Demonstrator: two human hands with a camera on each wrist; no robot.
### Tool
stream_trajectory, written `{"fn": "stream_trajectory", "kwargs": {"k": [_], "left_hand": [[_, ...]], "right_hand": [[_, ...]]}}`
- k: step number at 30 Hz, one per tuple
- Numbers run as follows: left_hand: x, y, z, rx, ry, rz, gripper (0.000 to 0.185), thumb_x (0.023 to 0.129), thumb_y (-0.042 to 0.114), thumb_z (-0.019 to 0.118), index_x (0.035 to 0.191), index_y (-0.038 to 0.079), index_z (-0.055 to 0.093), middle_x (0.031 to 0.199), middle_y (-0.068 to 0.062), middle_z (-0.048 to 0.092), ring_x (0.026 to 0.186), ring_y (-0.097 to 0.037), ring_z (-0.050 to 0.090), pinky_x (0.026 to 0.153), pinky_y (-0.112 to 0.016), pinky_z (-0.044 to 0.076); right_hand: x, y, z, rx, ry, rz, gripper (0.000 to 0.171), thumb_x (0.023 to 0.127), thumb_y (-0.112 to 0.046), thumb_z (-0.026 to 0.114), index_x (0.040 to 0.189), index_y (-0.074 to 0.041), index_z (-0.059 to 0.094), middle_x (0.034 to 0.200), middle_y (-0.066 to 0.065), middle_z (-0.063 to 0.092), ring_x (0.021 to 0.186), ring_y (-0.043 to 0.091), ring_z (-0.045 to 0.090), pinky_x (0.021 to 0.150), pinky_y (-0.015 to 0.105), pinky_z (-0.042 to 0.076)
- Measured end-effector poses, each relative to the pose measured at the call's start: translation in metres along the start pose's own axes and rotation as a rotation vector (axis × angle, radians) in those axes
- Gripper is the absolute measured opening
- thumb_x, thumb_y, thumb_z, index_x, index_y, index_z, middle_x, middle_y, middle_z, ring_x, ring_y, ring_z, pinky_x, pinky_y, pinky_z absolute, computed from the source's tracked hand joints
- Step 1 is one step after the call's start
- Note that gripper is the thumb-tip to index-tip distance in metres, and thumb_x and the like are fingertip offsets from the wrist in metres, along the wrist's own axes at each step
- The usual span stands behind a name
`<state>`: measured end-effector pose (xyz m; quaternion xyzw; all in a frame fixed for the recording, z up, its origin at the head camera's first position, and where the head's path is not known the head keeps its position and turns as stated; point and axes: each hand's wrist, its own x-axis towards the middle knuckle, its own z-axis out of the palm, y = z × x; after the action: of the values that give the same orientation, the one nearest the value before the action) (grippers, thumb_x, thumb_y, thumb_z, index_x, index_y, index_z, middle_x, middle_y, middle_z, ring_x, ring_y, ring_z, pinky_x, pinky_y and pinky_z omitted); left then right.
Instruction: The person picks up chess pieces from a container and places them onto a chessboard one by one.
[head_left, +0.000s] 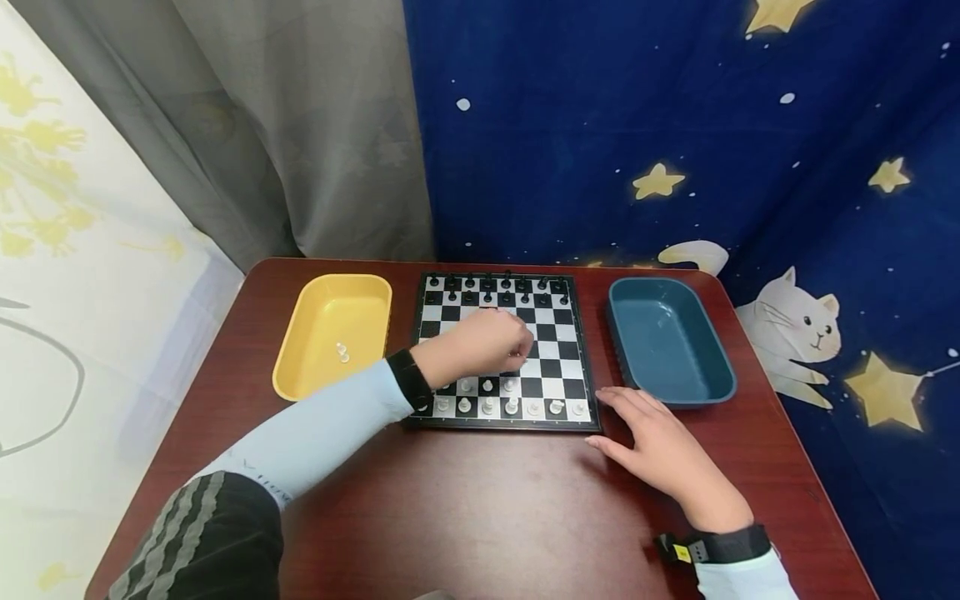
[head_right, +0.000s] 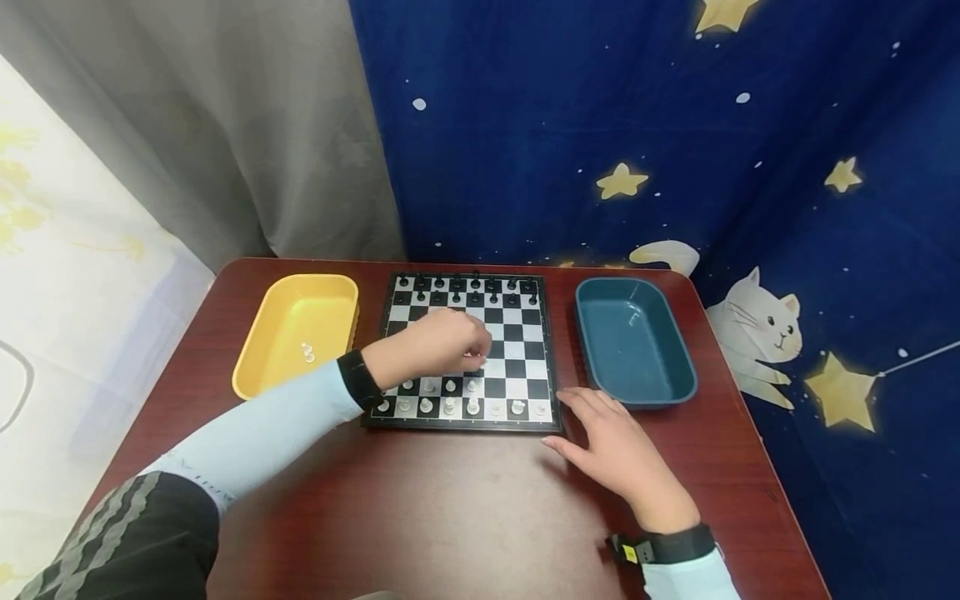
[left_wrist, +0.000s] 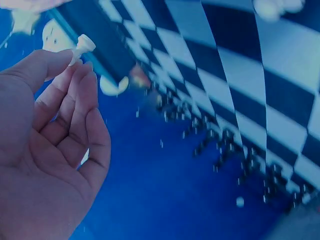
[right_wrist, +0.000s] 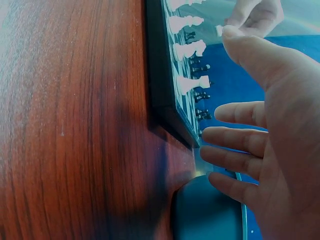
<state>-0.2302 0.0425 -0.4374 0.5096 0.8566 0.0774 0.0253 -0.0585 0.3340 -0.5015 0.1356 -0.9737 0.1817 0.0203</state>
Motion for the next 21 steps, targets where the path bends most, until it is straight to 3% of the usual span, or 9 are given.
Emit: {"fn": "stream_trajectory", "kwargs": {"k": [7,21], "left_hand": [[0.014,0.007,0.023,-0.018,-0.1,0.074,0.012,0.104,0.025,0.077,0.093,0.023,0.079,0.091,0.011,0.071,0.082,-0.006,0.064,0.082,-0.031,0.057],[0.02,0.008,0.038,-0.021,-0.127,0.088,0.01,0.105,0.027,0.078,0.096,0.023,0.079,0.092,0.012,0.073,0.083,-0.007,0.066,0.08,-0.03,0.057]], "right_hand": [[-0.001,0.001,0.0,0.001,0.002,-0.001,0.074,0.092,-0.048,0.089,0.149,-0.007,0.066,0.149,0.017,0.065,0.139,0.04,0.058,0.121,0.065,0.041],[-0.002,0.003,0.001,0.003,0.005,0.0,0.074,0.093,-0.049,0.089,0.149,-0.007,0.066,0.148,0.016,0.065,0.139,0.039,0.058,0.121,0.066,0.04]]}}
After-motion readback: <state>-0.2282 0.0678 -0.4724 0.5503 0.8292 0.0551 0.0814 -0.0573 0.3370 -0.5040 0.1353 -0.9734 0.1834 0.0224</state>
